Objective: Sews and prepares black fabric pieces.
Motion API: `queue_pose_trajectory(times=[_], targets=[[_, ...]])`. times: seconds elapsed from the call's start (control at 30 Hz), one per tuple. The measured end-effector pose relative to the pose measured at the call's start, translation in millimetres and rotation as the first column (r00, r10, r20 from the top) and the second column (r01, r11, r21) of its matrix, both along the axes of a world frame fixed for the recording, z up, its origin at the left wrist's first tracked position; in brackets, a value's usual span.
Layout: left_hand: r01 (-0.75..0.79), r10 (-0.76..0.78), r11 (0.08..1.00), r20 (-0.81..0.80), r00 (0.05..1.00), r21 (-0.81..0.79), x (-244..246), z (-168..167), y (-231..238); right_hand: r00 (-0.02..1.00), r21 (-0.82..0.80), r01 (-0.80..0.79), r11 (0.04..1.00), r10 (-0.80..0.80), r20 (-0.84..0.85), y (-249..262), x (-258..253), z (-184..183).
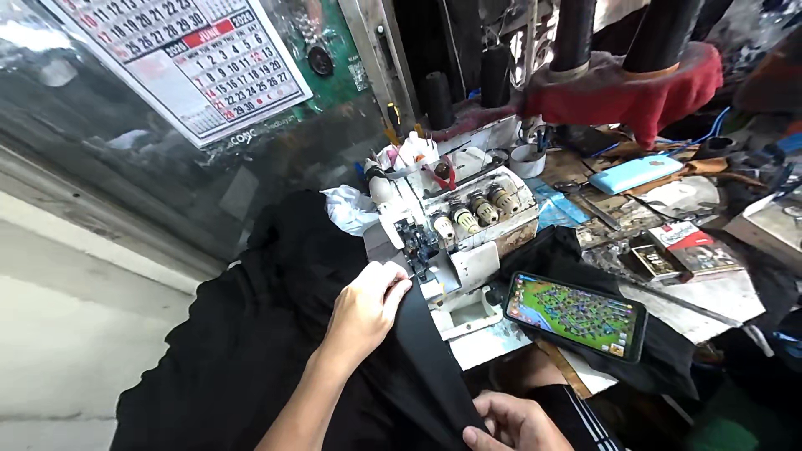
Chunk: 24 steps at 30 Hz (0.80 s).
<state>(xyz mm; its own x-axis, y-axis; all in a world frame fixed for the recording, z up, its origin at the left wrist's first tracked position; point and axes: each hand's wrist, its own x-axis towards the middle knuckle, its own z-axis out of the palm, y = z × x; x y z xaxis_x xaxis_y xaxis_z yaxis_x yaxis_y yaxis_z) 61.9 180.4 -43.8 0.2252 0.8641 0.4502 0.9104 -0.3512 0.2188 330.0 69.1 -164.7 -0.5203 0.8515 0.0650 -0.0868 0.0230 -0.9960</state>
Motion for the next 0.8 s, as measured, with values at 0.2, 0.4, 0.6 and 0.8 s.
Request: queue_pose_trajectory(times=[0.2,0.4,0.6,0.8], targets=[[-0.02,0.024,0.992,0.03,0.999,-0.127,4.1,11.5,4.3,0.996,-0.003,0.002,1.0,-0.002,-0.091,7.3,-4.1,-5.9],[-0.02,0.036,0.991,0.128,0.991,-0.129,6.9,7.8,3.8,0.994,-0.026,0.016,1.0,-0.018,-0.108,-0.8,-8.8,-0.1],[-0.122,0.132,0.983,0.068,0.989,-0.134,7.4,11.6,19.4,0.997,-0.033,0.052,0.998,-0.054,-0.053,14.7,-3.2,8.6],[-0.234,0.241,0.967,-0.07,0.968,0.101,22.6,5.2,30.2,0.987,-0.096,0.119,0.988,-0.128,-0.095,35.1,-9.8,16.8]])
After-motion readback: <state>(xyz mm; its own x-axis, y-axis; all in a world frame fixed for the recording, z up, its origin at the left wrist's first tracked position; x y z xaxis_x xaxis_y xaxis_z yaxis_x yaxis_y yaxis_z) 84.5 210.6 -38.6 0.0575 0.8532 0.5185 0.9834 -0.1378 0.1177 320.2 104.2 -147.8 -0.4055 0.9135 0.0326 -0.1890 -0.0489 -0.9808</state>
